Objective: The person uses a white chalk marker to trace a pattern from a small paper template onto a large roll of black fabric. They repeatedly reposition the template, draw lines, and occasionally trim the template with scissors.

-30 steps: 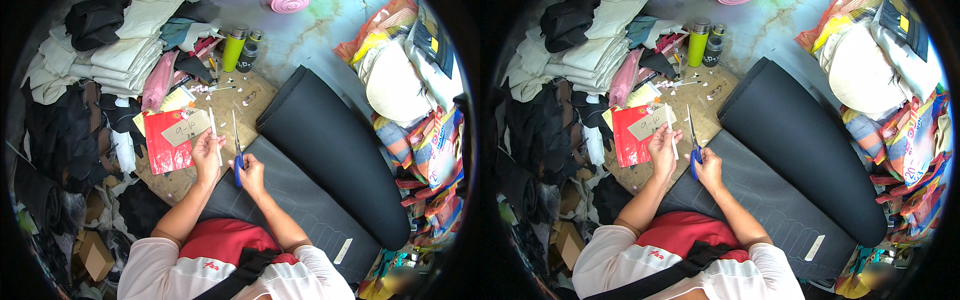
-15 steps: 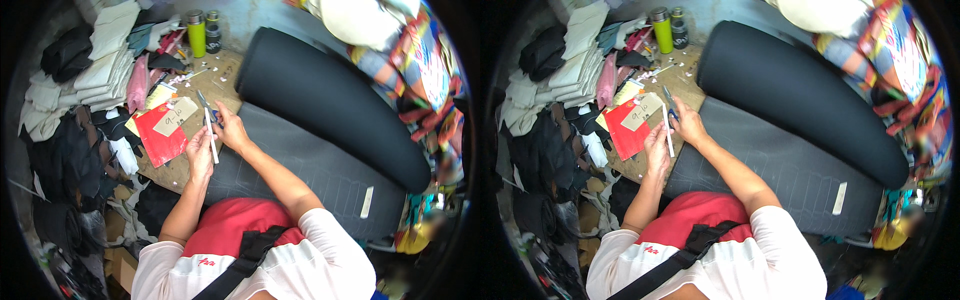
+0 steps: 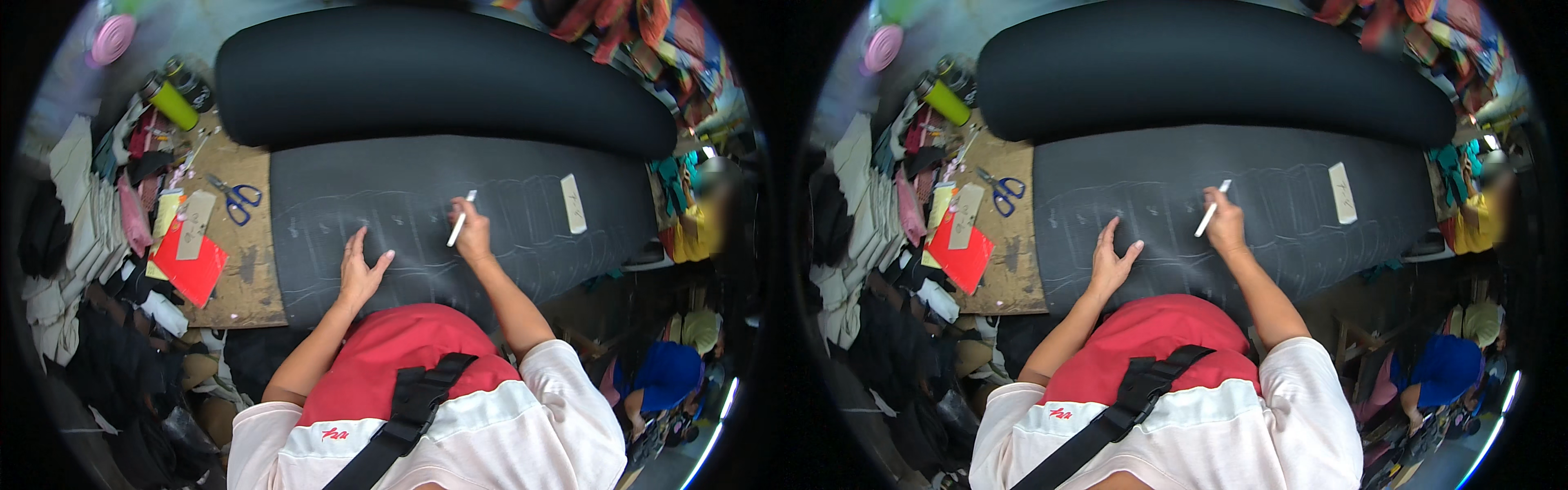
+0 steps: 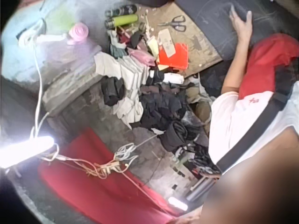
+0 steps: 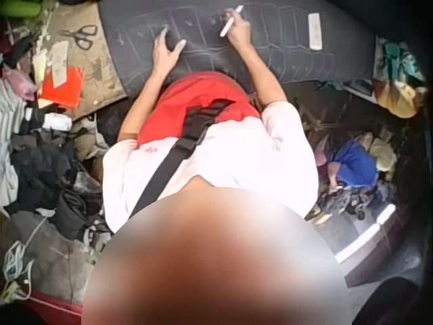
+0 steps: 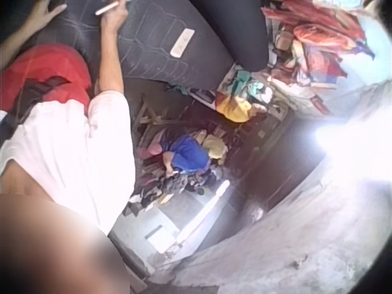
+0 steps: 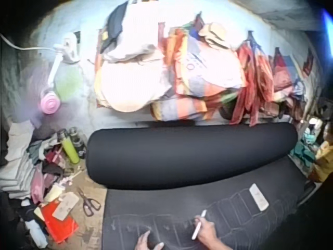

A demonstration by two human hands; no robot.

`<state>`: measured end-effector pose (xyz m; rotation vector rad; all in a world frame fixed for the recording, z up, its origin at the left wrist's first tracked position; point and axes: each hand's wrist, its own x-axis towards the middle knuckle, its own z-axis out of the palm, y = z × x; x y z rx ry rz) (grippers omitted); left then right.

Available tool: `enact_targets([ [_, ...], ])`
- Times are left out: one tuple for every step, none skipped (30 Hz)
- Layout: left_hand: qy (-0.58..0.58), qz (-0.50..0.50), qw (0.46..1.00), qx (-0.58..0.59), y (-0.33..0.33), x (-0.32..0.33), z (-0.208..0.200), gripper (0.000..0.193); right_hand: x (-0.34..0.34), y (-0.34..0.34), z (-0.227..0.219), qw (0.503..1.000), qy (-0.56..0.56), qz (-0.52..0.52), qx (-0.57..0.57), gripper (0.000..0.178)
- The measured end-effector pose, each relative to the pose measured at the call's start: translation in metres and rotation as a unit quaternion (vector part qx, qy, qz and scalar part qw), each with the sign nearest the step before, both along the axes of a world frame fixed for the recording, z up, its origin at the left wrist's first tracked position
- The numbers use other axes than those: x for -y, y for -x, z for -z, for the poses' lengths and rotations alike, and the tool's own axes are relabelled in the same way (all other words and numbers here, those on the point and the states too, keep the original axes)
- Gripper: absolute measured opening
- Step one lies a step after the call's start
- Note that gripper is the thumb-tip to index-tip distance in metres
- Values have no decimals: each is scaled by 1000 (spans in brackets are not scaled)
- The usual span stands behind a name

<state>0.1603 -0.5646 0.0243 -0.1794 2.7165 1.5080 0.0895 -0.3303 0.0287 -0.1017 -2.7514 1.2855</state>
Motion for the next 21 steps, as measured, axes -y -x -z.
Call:
enact_targets([
  [51,17,997,53,-3,-10,6,82,-33,1,2,998,-38,38,-39,13],
  [124,32,990,61,-4,-20,11,83,-67,3,4,991,-75,69,-82,14],
  [193,34,979,60,-6,-26,15,83,-103,6,5,982,-126,98,-97,15],
  [260,40,963,66,-8,-31,19,84,-137,9,5,968,-182,124,-119,16],
  [327,30,942,73,-10,-31,22,82,-169,13,6,964,-194,161,-87,19],
  [397,22,914,76,-12,-29,25,81,-200,17,6,954,-217,197,-61,22],
  [399,-21,912,95,-15,-28,28,79,-231,21,6,947,-223,231,-7,29],
  [411,-67,904,93,-18,-25,30,77,-258,26,6,935,-246,254,43,43],
  [406,-112,897,135,-19,-22,31,77,-281,29,7,931,-247,263,52,52],
  [421,-162,879,154,-21,-20,31,76,-300,31,8,921,-268,273,65,60],
  [414,-171,879,164,-20,-21,29,75,-316,32,9,930,-258,252,66,66],
  [415,-179,872,190,-19,-26,27,75,-330,32,10,934,-264,231,68,72],
  [408,-188,874,185,-14,-31,22,74,-339,33,12,938,-271,206,68,75],
  [388,-189,873,227,-7,-39,15,73,-347,35,12,945,-254,188,86,79],
  [402,-200,869,211,-1,-51,7,65,-351,36,13,946,-253,192,64,79],
  [396,-146,888,180,5,-69,-1,61,-354,36,14,946,-257,194,48,80],
  [389,-93,904,151,10,-89,-9,57,-356,38,13,949,-243,195,53,84],
  [382,-41,917,110,16,-111,-16,54,-356,40,13,950,-243,191,49,84],
  [328,17,943,50,23,-141,-18,49,-356,41,11,949,-243,190,58,84],
  [270,77,959,-49,30,-173,-17,45,-355,42,10,950,-241,189,58,84],
  [241,122,959,-92,36,-205,-14,46,-354,44,9,950,-241,191,53,84],
])
